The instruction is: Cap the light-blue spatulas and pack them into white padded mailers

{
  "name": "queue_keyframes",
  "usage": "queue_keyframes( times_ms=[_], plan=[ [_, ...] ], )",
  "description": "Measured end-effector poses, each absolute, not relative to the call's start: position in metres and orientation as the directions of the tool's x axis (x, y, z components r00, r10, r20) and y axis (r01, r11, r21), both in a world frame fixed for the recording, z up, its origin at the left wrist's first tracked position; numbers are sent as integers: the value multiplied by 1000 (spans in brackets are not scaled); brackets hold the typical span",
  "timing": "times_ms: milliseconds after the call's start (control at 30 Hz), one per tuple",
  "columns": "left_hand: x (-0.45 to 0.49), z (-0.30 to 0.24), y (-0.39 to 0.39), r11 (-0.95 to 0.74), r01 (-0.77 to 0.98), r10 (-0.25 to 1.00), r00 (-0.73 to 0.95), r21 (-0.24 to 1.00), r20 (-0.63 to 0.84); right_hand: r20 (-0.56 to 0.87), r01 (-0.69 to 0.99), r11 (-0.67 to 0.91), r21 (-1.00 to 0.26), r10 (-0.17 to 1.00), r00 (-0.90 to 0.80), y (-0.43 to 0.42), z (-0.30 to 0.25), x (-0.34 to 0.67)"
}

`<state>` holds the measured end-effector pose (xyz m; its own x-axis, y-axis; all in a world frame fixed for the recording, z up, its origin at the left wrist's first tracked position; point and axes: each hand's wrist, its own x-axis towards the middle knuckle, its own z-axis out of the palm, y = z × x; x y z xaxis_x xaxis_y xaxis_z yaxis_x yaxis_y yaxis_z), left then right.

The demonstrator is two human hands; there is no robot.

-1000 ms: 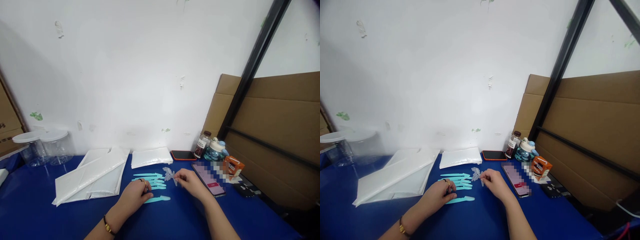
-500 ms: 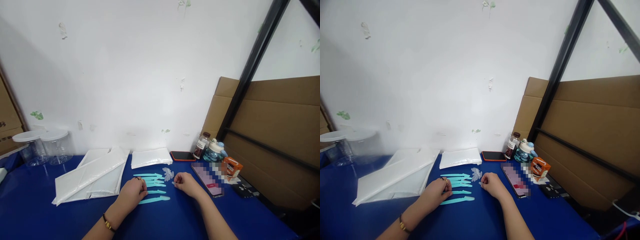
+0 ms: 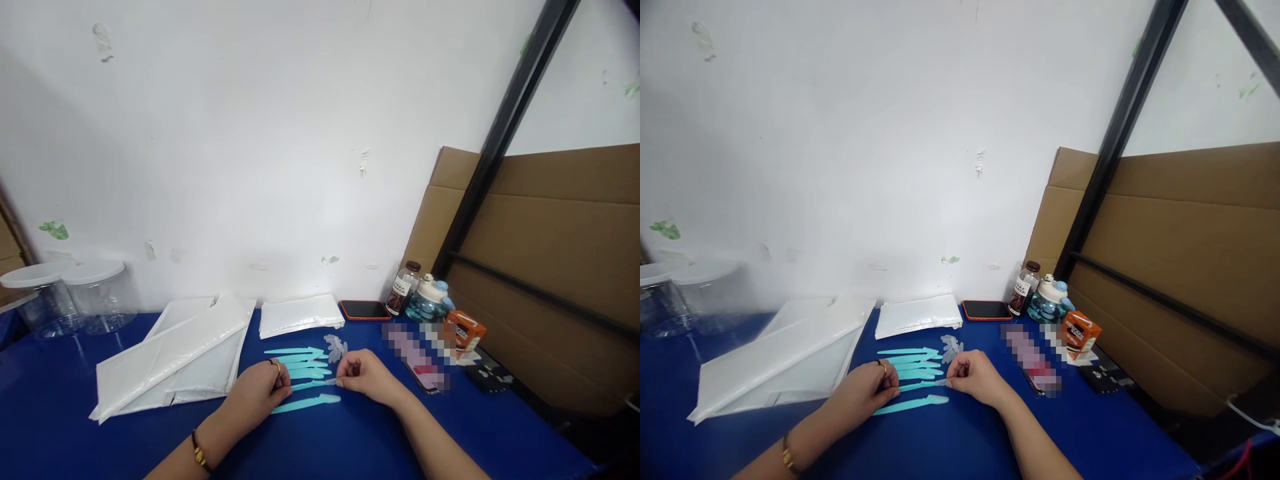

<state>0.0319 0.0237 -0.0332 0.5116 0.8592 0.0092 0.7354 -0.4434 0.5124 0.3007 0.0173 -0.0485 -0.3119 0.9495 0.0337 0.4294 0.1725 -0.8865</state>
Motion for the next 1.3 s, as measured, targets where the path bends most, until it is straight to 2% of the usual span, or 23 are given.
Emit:
queue_keyframes(
  times_ms=[167,467,700,900,1067,1300],
  plan=[
    [32,-33,25,-441,743,860,510,503,1,75,517,231,-824,949,-305,17,-53,300],
    [31,-31,25,-424,752,867,498,505,-15,27,576,204,-792,954,-300,13,-43,300],
    [39,-32,19,-457,720,829,557,522,-43,81,532,292,-795,920,-383,9,-42,292],
    [30,-32,27,-486,743,862,495,461,111,262,698,340,-630,939,-221,22,-36,315],
    [27,-33,33,-507,763,856,499,402,133,218,796,326,-510,944,-247,31,-43,320],
    [26,-29,30,-442,779,880,472,444,49,166,835,250,-490,967,-193,28,-36,324]
  ],
)
